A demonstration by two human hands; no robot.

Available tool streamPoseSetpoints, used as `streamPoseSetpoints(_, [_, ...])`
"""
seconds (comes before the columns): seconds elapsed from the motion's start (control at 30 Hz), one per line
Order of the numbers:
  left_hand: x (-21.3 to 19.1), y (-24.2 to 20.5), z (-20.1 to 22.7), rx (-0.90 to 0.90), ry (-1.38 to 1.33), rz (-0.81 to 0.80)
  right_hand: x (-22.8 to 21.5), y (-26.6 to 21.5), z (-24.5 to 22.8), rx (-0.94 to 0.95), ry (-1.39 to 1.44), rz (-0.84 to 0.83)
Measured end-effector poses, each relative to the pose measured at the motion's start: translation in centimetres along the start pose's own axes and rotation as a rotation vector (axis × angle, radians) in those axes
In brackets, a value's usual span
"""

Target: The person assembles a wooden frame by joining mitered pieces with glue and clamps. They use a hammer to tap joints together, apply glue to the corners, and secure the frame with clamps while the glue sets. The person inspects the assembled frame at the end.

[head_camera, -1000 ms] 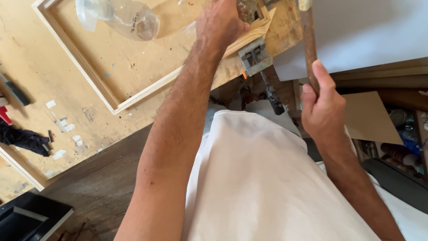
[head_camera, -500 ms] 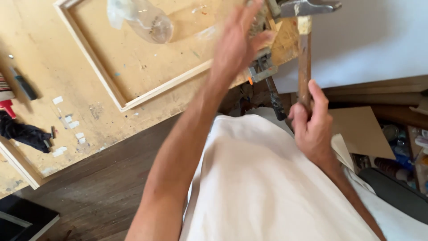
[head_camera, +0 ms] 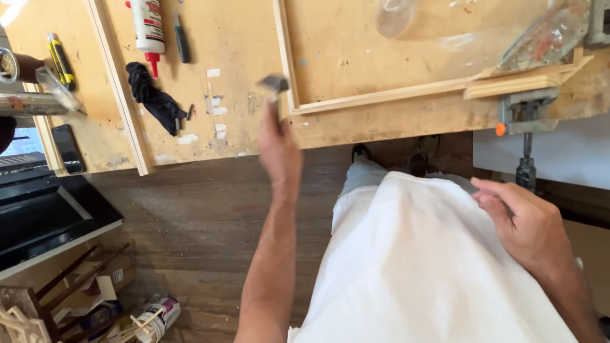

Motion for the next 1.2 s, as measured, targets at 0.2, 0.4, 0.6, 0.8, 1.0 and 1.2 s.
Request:
streamPoseSetpoints(0.2, [-3.9, 6.1, -16.4, -0.123, 0.642, 0.128, 2.2, -1.3, 1.6, 0.171, -0.051, 0.008])
streamPoseSetpoints(0.4, [-7.9, 11.8, -17.0, 0.079, 0.814, 0.450, 2.6, -0.9, 3.5, 0.278, -0.110, -0.001])
streamPoseSetpoints(0.6, [-7.4, 5.0, -6.2, 0.395, 0.555, 0.627, -4.4, 3.0, 5.2, 0.298, -0.144, -0.041])
streamPoseSetpoints(0.8, [5.6, -5.9, -0.6, 0.202, 0.045, 0.196, -18.1, 9.2, 13.1, -0.103, -0.422, 0.085])
streamPoseSetpoints(1.0, [20.9, -17.5, 8.1, -0.085, -0.179, -0.731, -26.7, 17.3, 20.1, -0.027, -0.383, 0.099])
streamPoseSetpoints(1.2, [24.7, -22.2, 13.3, 0.119, -0.082, -1.096, -24.0, 17.7, 26.1, 0.350, -0.255, -0.113])
Point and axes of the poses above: each hand's wrist, its own y-axis towards the middle knuckle, its own x-axis out of the palm, z = x × y, the point moved 8 cm from there along y, towards the middle knuckle, and after that the axes turned 15 degrees about y, right-handed, at the moved point
